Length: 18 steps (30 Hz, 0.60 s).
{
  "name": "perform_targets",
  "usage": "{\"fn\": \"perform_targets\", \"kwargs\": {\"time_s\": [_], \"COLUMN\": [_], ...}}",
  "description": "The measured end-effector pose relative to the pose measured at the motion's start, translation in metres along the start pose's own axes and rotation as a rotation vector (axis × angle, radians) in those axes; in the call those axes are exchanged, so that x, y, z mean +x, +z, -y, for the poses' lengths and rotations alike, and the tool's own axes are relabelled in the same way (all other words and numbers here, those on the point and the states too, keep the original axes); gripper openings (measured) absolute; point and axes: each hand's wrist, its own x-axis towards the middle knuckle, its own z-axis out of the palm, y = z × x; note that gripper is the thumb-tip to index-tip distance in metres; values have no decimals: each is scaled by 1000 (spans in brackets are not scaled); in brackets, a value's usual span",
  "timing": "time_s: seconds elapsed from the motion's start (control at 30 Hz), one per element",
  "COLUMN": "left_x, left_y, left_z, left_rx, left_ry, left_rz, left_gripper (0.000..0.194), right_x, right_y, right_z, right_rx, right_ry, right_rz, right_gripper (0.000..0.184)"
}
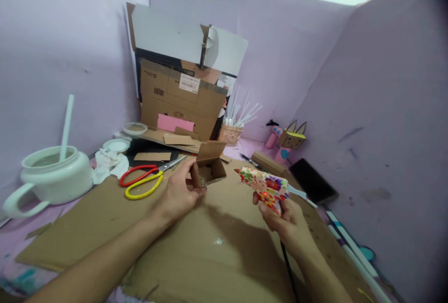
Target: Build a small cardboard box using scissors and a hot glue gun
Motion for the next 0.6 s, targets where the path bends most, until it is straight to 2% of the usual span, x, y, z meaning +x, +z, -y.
{"fn": "perform_targets", "kwargs": {"time_s": [0.27,0.6], "left_x": [1,-1], "left_y": [-3,-4], "left_z": [-7,-7], "left_rx": [-138,-172], "left_ry": [-80,-143], "left_rz": [223,246], "left_gripper": [63,62], "right_x": [1,2], "right_y": [-1,3], "right_z": [10,16], "right_rx": [-46,-46], "right_ry": [45,83], "right_rz": [66,80], "right_gripper": [30,28]}}
